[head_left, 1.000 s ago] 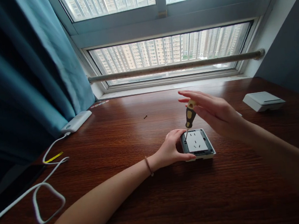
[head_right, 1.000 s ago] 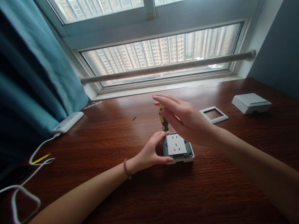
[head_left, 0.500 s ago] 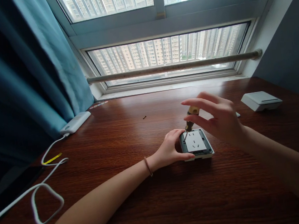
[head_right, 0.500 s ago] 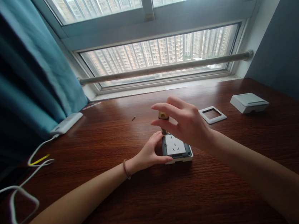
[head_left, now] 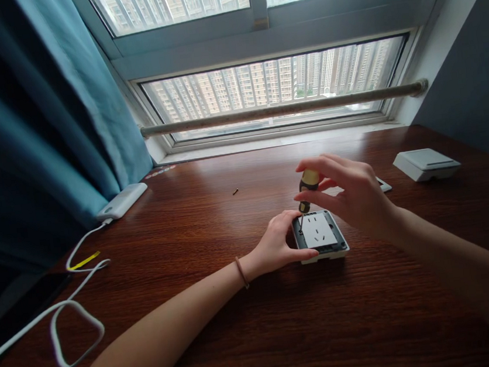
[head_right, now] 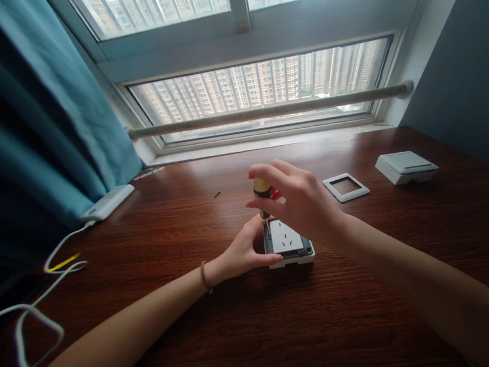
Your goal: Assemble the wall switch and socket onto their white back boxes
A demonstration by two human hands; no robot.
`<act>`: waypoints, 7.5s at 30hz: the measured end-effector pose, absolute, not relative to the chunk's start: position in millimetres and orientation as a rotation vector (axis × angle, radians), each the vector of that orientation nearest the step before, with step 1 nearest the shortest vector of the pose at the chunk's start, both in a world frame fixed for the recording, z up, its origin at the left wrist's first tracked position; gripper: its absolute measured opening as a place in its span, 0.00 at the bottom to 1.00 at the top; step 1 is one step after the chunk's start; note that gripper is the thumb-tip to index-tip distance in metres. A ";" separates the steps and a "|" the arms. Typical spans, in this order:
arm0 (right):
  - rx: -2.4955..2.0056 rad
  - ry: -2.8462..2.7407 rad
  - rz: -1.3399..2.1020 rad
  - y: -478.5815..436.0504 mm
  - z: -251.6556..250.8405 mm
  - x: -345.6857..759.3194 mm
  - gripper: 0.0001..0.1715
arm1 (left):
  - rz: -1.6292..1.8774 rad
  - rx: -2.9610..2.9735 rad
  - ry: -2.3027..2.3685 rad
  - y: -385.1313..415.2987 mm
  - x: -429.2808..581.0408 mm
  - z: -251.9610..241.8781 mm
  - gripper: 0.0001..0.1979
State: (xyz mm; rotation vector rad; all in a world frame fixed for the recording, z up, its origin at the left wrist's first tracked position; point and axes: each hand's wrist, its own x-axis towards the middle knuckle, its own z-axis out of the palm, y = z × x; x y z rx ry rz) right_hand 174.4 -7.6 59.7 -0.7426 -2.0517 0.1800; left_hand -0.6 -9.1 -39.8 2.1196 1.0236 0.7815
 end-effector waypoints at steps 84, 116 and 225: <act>-0.822 -2.431 0.555 -2.3 -40.0 205.8 0.46 | 0.837 1.590 0.505 15.2 -18.1 48.9 0.33; -0.826 -2.443 0.535 -1.3 -40.9 205.5 0.45 | 1.131 1.736 0.735 14.6 5.5 17.0 0.19; -0.807 -2.444 0.537 -0.8 -41.8 205.6 0.44 | 1.092 1.473 0.676 0.3 10.7 20.6 0.21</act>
